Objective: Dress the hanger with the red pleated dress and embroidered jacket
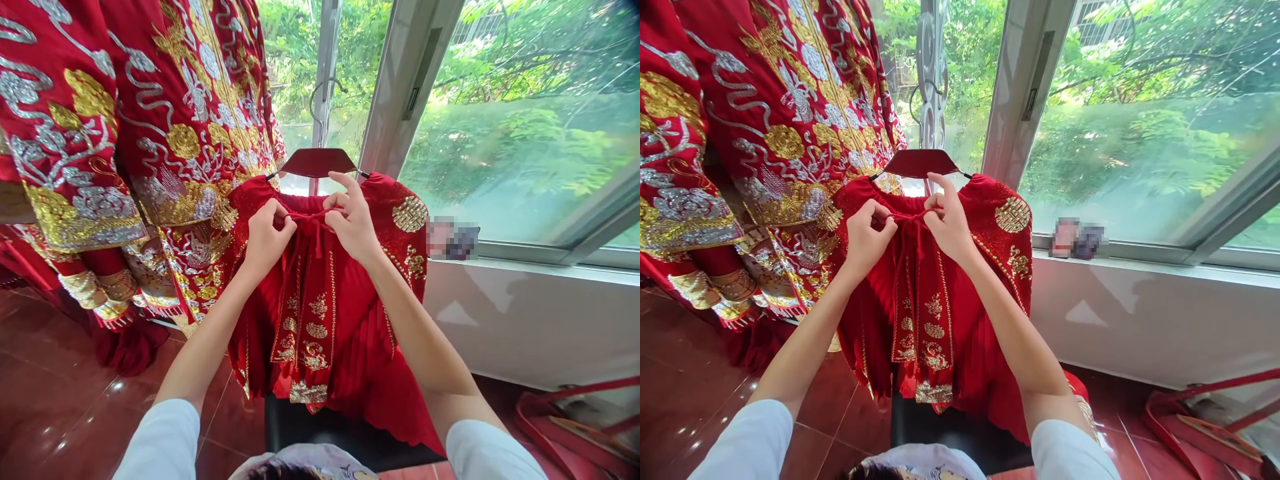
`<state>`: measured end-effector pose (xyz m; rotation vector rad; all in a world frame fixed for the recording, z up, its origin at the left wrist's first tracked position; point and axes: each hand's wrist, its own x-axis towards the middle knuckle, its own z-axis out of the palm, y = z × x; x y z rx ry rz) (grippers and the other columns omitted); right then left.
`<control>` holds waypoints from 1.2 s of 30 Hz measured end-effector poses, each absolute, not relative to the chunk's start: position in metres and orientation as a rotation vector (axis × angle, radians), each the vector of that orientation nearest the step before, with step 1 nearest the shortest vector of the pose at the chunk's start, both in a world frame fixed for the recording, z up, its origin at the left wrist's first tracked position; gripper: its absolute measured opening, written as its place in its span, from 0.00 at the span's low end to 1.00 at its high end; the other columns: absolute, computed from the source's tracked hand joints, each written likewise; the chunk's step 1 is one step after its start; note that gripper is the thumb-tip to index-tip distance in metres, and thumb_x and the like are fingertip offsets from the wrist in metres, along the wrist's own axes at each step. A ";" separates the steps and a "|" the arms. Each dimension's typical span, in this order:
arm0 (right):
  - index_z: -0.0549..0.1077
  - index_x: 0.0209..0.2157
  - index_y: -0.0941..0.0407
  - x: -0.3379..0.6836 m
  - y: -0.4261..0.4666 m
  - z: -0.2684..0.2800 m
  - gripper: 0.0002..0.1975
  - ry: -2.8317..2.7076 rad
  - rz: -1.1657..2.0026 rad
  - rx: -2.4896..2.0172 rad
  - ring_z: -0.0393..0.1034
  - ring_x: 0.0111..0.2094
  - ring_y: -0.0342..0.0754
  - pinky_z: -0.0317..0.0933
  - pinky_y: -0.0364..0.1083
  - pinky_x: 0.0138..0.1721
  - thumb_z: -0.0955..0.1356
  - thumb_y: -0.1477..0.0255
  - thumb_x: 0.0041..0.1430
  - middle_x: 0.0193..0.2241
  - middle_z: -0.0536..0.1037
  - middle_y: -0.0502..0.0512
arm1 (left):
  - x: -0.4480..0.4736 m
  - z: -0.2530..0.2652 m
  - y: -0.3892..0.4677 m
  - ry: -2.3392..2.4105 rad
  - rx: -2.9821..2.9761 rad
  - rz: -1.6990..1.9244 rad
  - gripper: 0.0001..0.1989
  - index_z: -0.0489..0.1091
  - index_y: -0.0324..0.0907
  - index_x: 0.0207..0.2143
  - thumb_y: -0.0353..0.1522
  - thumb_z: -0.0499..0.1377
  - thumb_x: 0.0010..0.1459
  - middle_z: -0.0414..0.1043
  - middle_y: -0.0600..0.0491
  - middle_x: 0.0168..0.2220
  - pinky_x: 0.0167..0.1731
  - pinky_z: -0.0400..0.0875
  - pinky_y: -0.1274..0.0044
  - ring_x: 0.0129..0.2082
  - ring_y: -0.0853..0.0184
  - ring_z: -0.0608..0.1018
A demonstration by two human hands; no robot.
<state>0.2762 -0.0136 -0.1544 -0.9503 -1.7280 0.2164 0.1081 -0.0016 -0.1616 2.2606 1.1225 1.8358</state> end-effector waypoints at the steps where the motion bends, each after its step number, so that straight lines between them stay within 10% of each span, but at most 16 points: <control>1: 0.58 0.59 0.55 0.280 -0.015 -0.153 0.31 -1.790 0.249 -0.966 0.60 0.25 0.43 0.60 0.45 0.29 0.58 0.81 0.51 0.27 0.68 0.49 | 0.108 -0.161 -0.001 1.122 2.268 1.822 0.06 0.61 0.42 0.25 0.25 0.56 0.51 0.67 0.58 0.24 0.28 0.63 0.78 0.24 0.72 0.69; 11: 0.69 0.50 0.56 0.290 -0.027 -0.155 0.23 -1.677 -0.627 -1.309 0.63 0.47 0.58 0.59 0.58 0.45 0.56 0.83 0.57 0.46 0.70 0.64 | 0.106 -0.165 0.003 1.141 2.336 1.782 0.08 0.58 0.43 0.24 0.24 0.55 0.50 0.63 0.59 0.22 0.27 0.61 0.78 0.23 0.72 0.66; 25: 0.72 0.39 0.50 0.332 -0.026 -0.159 0.17 -1.950 -0.619 -1.034 0.64 0.51 0.54 0.57 0.57 0.51 0.60 0.84 0.55 0.46 0.75 0.54 | 0.103 -0.163 0.005 1.093 2.493 1.731 0.10 0.56 0.43 0.23 0.22 0.55 0.48 0.59 0.60 0.21 0.25 0.57 0.78 0.22 0.73 0.63; 36: 0.71 0.39 0.55 0.314 -0.026 -0.150 0.12 -1.398 0.702 -0.796 0.68 0.24 0.40 0.67 0.43 0.27 0.64 0.75 0.50 0.21 0.71 0.46 | 0.112 -0.143 0.002 0.767 2.040 1.608 0.05 0.60 0.42 0.26 0.28 0.56 0.51 0.63 0.59 0.22 0.22 0.59 0.80 0.20 0.75 0.64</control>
